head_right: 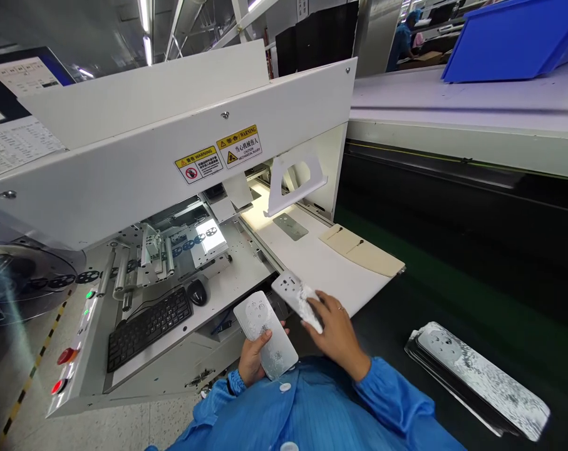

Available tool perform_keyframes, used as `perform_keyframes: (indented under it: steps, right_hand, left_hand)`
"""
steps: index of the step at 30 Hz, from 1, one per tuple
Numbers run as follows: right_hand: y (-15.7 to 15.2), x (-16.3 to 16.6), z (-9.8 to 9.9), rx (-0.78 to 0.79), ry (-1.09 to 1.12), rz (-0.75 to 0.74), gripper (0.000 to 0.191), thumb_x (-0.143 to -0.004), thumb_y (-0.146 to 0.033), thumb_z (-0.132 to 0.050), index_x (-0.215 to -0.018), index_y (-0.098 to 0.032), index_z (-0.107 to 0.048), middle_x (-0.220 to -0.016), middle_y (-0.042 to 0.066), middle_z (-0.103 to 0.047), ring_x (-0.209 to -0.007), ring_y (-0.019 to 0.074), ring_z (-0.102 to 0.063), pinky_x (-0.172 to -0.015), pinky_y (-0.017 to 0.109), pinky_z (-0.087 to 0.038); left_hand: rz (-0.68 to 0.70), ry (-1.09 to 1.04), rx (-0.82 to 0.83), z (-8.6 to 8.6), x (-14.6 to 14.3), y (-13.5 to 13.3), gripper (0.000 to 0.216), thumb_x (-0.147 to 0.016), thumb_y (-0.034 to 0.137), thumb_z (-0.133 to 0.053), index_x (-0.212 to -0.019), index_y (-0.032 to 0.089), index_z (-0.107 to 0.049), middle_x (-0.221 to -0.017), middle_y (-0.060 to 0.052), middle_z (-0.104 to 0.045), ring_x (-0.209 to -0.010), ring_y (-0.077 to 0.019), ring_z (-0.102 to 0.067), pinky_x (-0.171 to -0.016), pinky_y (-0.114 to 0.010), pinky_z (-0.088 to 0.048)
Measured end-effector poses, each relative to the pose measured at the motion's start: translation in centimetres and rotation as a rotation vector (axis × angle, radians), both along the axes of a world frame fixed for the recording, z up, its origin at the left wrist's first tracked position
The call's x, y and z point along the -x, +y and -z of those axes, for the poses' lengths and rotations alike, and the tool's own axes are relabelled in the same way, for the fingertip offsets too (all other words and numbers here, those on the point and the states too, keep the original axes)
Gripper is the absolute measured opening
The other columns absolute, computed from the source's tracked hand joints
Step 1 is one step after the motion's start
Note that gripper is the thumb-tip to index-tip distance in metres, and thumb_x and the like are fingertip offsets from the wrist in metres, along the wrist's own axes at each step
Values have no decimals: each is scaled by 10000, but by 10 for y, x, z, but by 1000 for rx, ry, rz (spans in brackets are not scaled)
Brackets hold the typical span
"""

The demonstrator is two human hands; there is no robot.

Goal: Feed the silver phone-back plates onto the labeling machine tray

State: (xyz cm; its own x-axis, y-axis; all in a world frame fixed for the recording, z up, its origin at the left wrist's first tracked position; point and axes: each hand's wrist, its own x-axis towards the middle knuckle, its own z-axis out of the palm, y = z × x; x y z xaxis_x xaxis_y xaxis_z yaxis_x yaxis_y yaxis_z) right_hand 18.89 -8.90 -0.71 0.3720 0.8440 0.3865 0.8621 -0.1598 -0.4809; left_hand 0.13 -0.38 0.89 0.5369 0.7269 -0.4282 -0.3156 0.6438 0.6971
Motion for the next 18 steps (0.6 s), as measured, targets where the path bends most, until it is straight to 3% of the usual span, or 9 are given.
perform_keyframes:
  steps: [4,8,12,18]
  right_hand:
    - [12,-49,0,171,-119,211,460,-857,-445,-487,-1206,-166,-599,-1267,146,-499,-1131,331,-476,-906,456,-455]
    - [20,-78,2,279,-157,290,473,-849,-402,-485,-1222,-130,-591,-1286,177,-479,-1152,363,-451,-925,494,-434]
    - [21,-75,10,318,-172,252,481,-819,-355,-506,-1221,-102,-583,-1355,188,-440,-1247,384,-374,-1008,522,-365]
    - [27,-52,24,354,-172,173,525,-907,-426,-419,-1307,-98,-505,-1434,158,-377,-1327,349,-296,-1076,526,-288]
  left_hand:
    - [8,-8,-7,-2,2,-2,516,-554,360,-834,-998,144,-685,-915,-126,-749,-1086,-409,-608,-922,-494,-486]
    - [7,-7,7,-2,2,0,529,-545,362,-841,-1000,141,-686,-918,-129,-750,-1104,-417,-594,-919,-496,-486]
    - [26,18,14,0,3,3,575,-516,384,-853,-1007,137,-685,-945,-145,-744,-1096,-420,-599,-911,-505,-494]
    - [26,50,29,3,1,5,689,-485,391,-865,-1077,115,-646,-974,-175,-731,-1063,-406,-625,-904,-519,-503]
